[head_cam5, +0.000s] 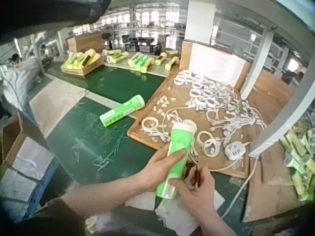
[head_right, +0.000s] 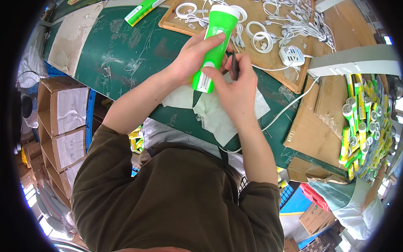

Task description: Checking flashlight function, organizing components, and assembling flashlight bodies.

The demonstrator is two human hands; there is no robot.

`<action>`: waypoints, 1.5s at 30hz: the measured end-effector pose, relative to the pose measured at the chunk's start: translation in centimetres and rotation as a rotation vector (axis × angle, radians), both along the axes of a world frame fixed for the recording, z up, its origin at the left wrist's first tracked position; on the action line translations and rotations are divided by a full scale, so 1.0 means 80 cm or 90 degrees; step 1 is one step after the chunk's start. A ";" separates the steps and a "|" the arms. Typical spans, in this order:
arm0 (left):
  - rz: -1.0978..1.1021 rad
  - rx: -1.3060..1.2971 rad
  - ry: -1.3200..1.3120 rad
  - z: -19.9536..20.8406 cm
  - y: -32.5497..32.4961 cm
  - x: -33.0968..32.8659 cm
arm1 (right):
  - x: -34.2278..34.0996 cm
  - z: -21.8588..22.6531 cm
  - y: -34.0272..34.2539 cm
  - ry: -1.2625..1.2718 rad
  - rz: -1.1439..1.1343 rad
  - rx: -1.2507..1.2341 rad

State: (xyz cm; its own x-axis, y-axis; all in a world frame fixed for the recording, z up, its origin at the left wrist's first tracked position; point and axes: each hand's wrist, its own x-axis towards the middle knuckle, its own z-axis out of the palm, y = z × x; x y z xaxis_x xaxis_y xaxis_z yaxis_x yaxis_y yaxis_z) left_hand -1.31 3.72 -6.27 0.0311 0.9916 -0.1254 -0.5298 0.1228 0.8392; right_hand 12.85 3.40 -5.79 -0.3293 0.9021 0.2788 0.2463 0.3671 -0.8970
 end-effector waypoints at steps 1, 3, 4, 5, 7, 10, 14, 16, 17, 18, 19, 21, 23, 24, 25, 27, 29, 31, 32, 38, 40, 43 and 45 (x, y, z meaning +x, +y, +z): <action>0.010 0.001 0.046 0.000 0.000 -0.002 | 0.007 0.000 0.008 0.000 -0.003 0.001; 0.010 -0.051 0.030 0.009 -0.002 -0.008 | 0.017 0.000 0.030 -0.004 -0.086 0.104; 0.017 -0.030 0.004 0.009 0.000 -0.010 | 0.020 -0.001 0.037 -0.109 -0.131 0.199; 0.020 -0.011 -0.022 0.009 0.001 -0.011 | 0.021 -0.005 0.044 -0.110 -0.133 0.200; 0.027 -0.012 -0.025 0.007 0.002 -0.012 | 0.024 -0.014 0.054 -0.247 -0.110 0.400; -0.027 0.016 -0.260 0.013 0.001 -0.017 | 0.027 -0.006 0.050 -0.253 -0.129 0.306; -0.019 0.058 0.032 0.016 -0.004 -0.028 | 0.033 0.005 0.033 0.076 -0.096 0.053; -0.044 0.052 -0.015 0.009 -0.002 -0.027 | 0.028 0.010 0.028 0.102 -0.120 0.067; -0.077 0.047 -0.061 0.006 -0.001 -0.027 | 0.031 0.007 0.027 0.095 -0.077 0.081; -0.088 0.047 -0.102 0.005 0.002 -0.027 | 0.033 0.005 0.026 0.089 -0.034 0.095; -0.091 0.043 -0.101 0.004 0.001 -0.026 | 0.034 0.005 0.024 0.090 -0.038 0.092; -0.121 0.051 -0.114 0.002 0.002 -0.024 | 0.028 0.008 0.018 0.062 -0.028 0.105; -0.126 0.023 -0.114 0.002 0.001 -0.018 | 0.023 0.004 0.014 0.082 -0.046 0.107; -0.122 0.001 -0.117 0.003 0.000 -0.016 | 0.022 0.005 0.013 0.070 -0.044 0.100; -0.130 -0.005 -0.113 0.002 -0.001 -0.013 | 0.021 0.006 0.011 0.059 -0.043 0.093; -0.127 -0.041 -0.059 0.002 -0.003 -0.007 | 0.020 0.005 0.012 0.075 -0.050 0.102; -0.143 -0.042 -0.044 -0.004 -0.001 -0.005 | 0.019 0.006 0.012 0.095 -0.054 0.065; -0.131 -0.035 -0.020 -0.002 -0.003 -0.002 | 0.021 0.009 0.012 0.079 -0.072 0.053; -0.133 -0.037 -0.016 -0.003 -0.003 -0.003 | 0.020 0.009 0.011 0.061 -0.083 0.043; -0.150 -0.010 -0.087 0.002 -0.001 -0.005 | 0.021 -0.001 0.018 0.020 -0.129 0.095; -0.158 0.000 -0.102 -0.005 0.001 -0.012 | 0.018 -0.004 0.020 0.094 -0.144 0.111; -0.155 0.013 -0.126 -0.005 -0.001 -0.015 | 0.018 -0.003 0.023 0.145 -0.163 0.186; -0.147 0.020 -0.133 -0.003 -0.001 -0.015 | 0.021 0.000 0.017 0.021 -0.122 0.180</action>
